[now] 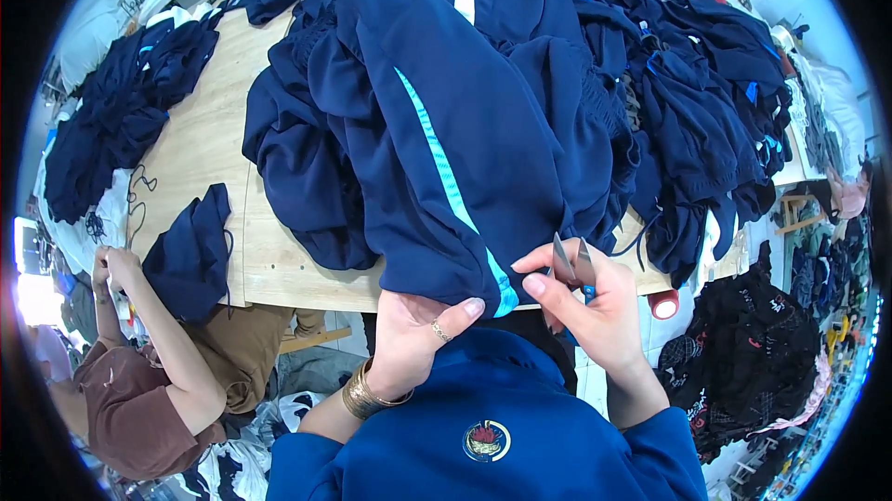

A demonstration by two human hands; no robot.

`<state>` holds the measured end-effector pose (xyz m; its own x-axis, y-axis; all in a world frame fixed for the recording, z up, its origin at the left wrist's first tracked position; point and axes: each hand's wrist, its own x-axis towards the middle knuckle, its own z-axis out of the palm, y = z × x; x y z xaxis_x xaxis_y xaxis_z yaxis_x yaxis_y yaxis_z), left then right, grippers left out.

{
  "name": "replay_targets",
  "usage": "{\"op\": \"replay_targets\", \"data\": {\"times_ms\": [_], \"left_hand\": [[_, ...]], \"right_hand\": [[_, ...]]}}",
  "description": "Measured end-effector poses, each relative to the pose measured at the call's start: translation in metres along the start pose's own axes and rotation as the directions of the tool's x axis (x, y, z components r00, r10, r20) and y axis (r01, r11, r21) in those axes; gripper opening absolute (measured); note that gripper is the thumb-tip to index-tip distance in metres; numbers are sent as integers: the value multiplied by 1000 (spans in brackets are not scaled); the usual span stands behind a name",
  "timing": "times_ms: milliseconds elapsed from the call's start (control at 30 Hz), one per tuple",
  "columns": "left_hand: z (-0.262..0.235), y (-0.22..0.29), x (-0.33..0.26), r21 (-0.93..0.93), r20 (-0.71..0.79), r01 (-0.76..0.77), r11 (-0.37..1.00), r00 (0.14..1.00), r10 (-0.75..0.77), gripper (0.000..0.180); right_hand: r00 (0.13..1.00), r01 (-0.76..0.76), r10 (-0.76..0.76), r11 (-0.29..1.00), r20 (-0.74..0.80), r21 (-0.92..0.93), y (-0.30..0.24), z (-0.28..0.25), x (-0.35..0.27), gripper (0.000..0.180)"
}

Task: Trimming loose threads from blue sportswear jackets using thread nippers at a factory workbench.

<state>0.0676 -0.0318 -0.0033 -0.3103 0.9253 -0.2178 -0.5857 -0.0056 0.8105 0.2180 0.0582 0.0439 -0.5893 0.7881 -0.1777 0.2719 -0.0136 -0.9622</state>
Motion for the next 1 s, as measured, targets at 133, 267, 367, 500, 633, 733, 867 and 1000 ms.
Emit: {"op": "replay_targets", "data": {"times_ms": [133,267,367,500,633,733,867,1000], "left_hand": [[0,1,1,-9,12,8,1000,1000,-8,42],[0,2,1,-29,8,-15,999,1000,15,39],[0,2,1,-26,-4,-17,1000,1000,17,38],[2,1,2,-48,-24,-7,999,1000,6,38],[2,1,2,-117,-35,43,992,998,-48,41],[0,0,3,-116,-32,52,992,998,-56,46],[-4,-1,1,-69,-51,75,995,996,-79,59],[-9,0,2,-82,-97,-63,995,994,55,55]], "right_hand": [[999,28,-28,999,29,-26,5,2,-3,16],[995,99,-97,989,26,-106,12,5,0,19],[997,67,-62,991,48,-112,14,4,-1,21],[997,30,-25,997,71,-73,19,8,-1,22],[995,102,-103,994,-9,-49,19,12,-2,24],[999,-3,3,1000,-34,-24,12,9,-3,26],[994,85,-93,989,-62,-123,15,5,-4,29],[992,99,-112,974,-54,-203,20,1,0,26]]}}
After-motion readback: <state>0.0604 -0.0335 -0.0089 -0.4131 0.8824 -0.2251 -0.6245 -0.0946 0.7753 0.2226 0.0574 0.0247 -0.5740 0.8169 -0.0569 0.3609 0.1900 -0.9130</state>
